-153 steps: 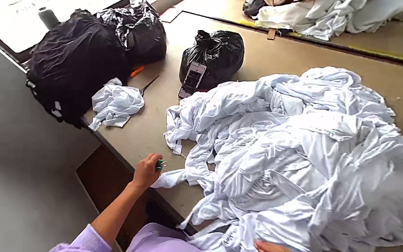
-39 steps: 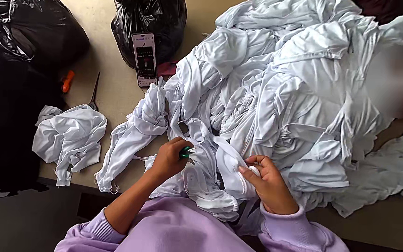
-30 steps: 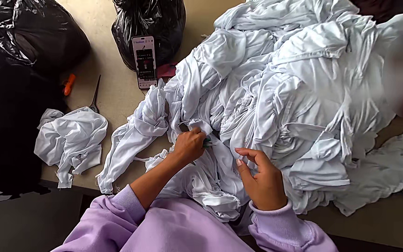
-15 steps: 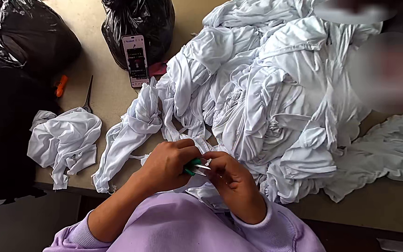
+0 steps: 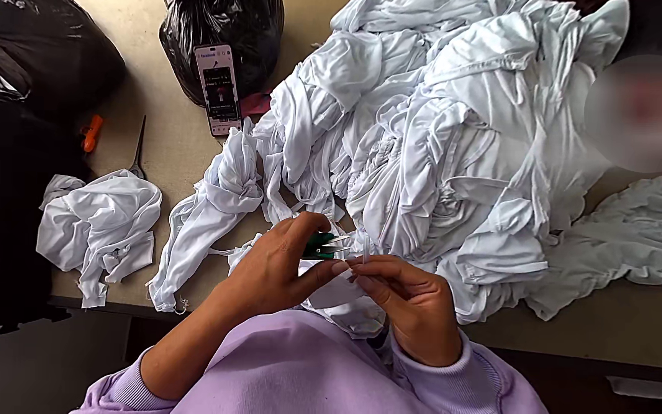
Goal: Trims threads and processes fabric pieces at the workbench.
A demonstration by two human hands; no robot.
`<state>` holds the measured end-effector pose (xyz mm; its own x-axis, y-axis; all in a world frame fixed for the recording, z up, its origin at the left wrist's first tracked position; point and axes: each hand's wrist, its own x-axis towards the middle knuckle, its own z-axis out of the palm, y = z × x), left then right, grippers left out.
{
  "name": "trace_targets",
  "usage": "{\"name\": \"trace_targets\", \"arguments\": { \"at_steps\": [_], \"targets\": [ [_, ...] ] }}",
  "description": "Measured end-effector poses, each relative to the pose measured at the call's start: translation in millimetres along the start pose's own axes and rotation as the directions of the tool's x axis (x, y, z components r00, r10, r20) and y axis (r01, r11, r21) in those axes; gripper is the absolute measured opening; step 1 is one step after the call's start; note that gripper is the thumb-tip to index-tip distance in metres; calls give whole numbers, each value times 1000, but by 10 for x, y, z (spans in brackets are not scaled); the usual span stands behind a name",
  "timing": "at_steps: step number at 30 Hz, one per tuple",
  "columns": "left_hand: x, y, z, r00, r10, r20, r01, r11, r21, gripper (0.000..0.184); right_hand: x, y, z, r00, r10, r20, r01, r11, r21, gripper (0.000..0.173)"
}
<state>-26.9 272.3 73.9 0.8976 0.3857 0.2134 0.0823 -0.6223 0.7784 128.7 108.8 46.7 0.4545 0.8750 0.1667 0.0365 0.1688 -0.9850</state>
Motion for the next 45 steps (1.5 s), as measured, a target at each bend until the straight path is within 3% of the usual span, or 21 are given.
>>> {"name": "trace_targets", "arguments": {
  "at_steps": [7,20,22,24,26,28,30,31,34,37,39,41,42,43,44,45],
  "targets": [
    [-14,-9,-27,984,21,175,-39,994,100,38,29,-3,-50,998,-38,47,40,999,-26,37],
    [61,-25,166,987,79,143,-94,990,101,30,21,18,-33,989,-108,96,120,985,-121,35],
    [49,-88,165,990,75,117,-81,996,41,33,-5,22,-50,990,-121,75,130,983,-130,37],
    [29,-228,166,998,23,65,-13,988,-153,34,-44,20,-84,989,-146,36,149,982,-119,37],
    [3,-379,151,990,-99,103,133,901,-412,42,-90,15,-130,981,-194,-4,192,974,-119,36],
    [4,-440,162,946,-202,254,317,745,-587,59,-145,28,-165,972,-231,-46,226,969,-98,35],
    [26,-426,234,893,-180,412,430,610,-666,66,-200,57,-166,966,-246,-80,242,969,-56,33],
    [35,-409,294,890,-135,435,431,561,-707,61,-217,63,-151,965,-245,-91,243,969,-33,32],
    [83,-305,483,935,-98,340,347,445,-826,17,-257,31,-131,970,-235,-55,236,972,6,33],
    [135,-237,500,981,-31,193,172,611,-773,6,-380,-141,-517,973,-133,188,145,988,-51,32],
    [139,-165,407,988,13,155,97,726,-680,9,-537,-384,-1059,906,139,400,-47,971,-232,30],
    [131,-104,335,990,38,137,54,790,-610,13,-623,-686,-1372,741,518,427,-174,763,-623,48],
    [135,-83,328,990,61,126,25,808,-589,14,-630,-746,-1384,697,618,364,-168,634,-755,53],
    [149,-59,338,989,89,114,-7,818,-575,14,-640,-736,-1343,743,601,295,-144,574,-806,53],
    [168,-30,362,987,118,108,-37,824,-566,14,-637,-671,-1247,846,477,236,-118,601,-790,51],
    [184,-2,396,982,151,109,-64,823,-565,14,-609,-552,-1099,936,307,172,-103,708,-699,48]
  ]
}}
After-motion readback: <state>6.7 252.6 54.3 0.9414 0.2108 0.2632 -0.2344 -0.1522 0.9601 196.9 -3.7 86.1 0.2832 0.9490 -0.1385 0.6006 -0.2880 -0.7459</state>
